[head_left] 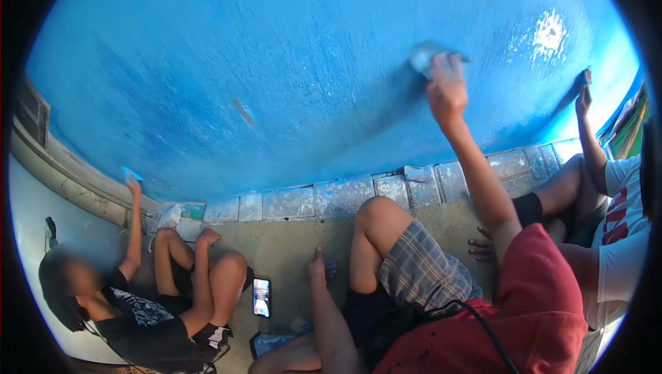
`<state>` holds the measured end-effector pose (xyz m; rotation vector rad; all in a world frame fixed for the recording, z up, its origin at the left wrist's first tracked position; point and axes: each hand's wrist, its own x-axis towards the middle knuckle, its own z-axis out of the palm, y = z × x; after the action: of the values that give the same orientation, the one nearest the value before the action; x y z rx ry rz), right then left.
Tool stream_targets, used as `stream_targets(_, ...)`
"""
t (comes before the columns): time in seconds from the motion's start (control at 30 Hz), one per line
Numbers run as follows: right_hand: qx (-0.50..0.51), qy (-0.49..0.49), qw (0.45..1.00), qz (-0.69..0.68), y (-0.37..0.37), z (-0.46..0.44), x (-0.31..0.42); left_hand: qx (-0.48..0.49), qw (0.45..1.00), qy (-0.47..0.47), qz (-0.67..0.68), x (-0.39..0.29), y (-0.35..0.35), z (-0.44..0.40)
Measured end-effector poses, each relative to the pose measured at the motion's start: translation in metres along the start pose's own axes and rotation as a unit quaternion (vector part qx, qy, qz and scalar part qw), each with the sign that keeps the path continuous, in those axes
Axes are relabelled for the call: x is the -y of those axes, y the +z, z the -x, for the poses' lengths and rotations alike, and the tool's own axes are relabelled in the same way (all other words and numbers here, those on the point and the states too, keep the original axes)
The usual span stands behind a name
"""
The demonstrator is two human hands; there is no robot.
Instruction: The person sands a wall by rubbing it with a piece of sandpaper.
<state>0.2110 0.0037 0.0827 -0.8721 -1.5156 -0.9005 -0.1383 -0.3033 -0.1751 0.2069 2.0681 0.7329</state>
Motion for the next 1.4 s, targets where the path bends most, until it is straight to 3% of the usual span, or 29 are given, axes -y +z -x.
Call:
stream_targets(0.03, -0.075, 0.159, 0.984, -0.026, -0.008, -0.012, 0.007, 0.009, 1.000, -0.001, 0.007, 0.005, 0.003, -0.001)
stream_targets(0.1, -0.056, 0.075, 0.995, -0.025, -0.005, -0.006, 0.012, 0.024, 1.000, 0.006, 0.014, 0.009, 0.002, -0.011)
stream_targets(0.17, 0.139, -0.140, 0.954, -0.225, 0.002, 0.009, 0.010, 0.007, 0.999, 0.040, 0.025, 0.014, 0.003, -0.017)
stream_targets(0.23, 0.112, -0.188, 0.957, -0.189, -0.004, 0.003, 0.002, 0.011, 0.998, 0.048, 0.035, 0.011, 0.004, -0.015)
stream_targets(0.27, 0.036, -0.074, 0.986, -0.145, -0.003, 0.002, -0.001, 0.021, 0.998, 0.037, 0.040, 0.011, 0.002, -0.015)
stream_targets(0.33, -0.114, 0.154, 0.980, -0.056, 0.005, -0.003, -0.007, 0.019, 0.998, 0.031, 0.052, 0.010, 0.007, -0.012)
stream_targets(0.43, -0.029, 0.013, 0.994, -0.100, 0.005, 0.012, 0.010, -0.018, 0.997, 0.052, 0.044, 0.011, 0.003, -0.006)
stream_targets(0.47, 0.099, -0.111, 0.971, -0.187, 0.000, 0.020, 0.007, -0.020, 0.997, 0.062, 0.036, 0.007, 0.002, 0.000)
stream_targets(0.57, 0.015, -0.010, 1.000, -0.007, 0.017, 0.014, -0.013, -0.007, 0.998, 0.052, 0.029, -0.002, 0.001, 0.002)
stream_targets(0.6, -0.076, 0.102, 0.989, -0.069, 0.004, -0.009, -0.008, 0.000, 0.999, 0.041, 0.035, 0.001, 0.002, 0.003)
stream_targets(0.63, -0.109, 0.191, 0.975, -0.040, 0.004, -0.021, -0.003, 0.007, 0.999, 0.030, 0.041, 0.003, 0.004, 0.004)
stream_targets(0.7, -0.058, 0.069, 0.993, -0.070, 0.008, -0.032, 0.011, 0.020, 0.998, 0.021, 0.052, 0.004, 0.002, 0.000)
stream_targets(0.73, -0.005, -0.051, 0.991, -0.127, 0.008, -0.042, 0.017, -0.007, 0.998, 0.035, 0.056, -0.002, 0.002, 0.006)
stream_targets(0.77, 0.108, -0.136, 0.977, -0.125, 0.002, -0.050, 0.022, -0.034, 0.996, 0.049, 0.061, -0.006, 0.005, 0.014)
stream_targets(0.8, 0.054, -0.111, 0.985, -0.116, 0.004, -0.064, 0.025, -0.059, 0.994, 0.062, 0.067, -0.007, 0.007, 0.018)
stream_targets(0.93, -0.138, 0.050, 0.985, -0.096, 0.020, -0.113, 0.026, 0.010, 0.997, 0.013, 0.076, 0.017, 0.006, -0.015)
stream_targets(1.0, -0.040, -0.084, 0.985, -0.144, 0.029, -0.104, 0.048, 0.009, 0.997, 0.010, 0.071, 0.017, 0.006, -0.023)
stream_targets(1.07, 0.053, -0.235, 0.950, -0.200, 0.031, -0.092, 0.064, 0.008, 0.996, 0.035, 0.077, 0.021, 0.008, -0.027)
stream_targets(1.17, -0.034, -0.111, 0.989, -0.096, 0.022, -0.122, 0.064, 0.015, 0.998, 0.004, 0.057, 0.001, 0.001, -0.002)
stream_targets(1.23, -0.146, 0.042, 0.983, -0.101, 0.021, -0.143, 0.052, 0.008, 0.998, -0.015, 0.053, -0.005, 0.000, 0.008)
stream_targets(1.3, -0.073, -0.053, 0.987, -0.134, 0.028, -0.133, 0.072, -0.015, 0.999, 0.006, 0.048, -0.003, 0.000, 0.006)
stream_targets(1.37, 0.075, -0.290, 0.930, -0.215, 0.041, -0.101, 0.082, -0.037, 0.998, 0.038, 0.028, -0.010, -0.004, 0.022)
stream_targets(1.4, 0.073, -0.278, 0.933, -0.216, 0.041, -0.105, 0.078, -0.048, 0.997, 0.054, 0.023, -0.009, -0.004, 0.019)
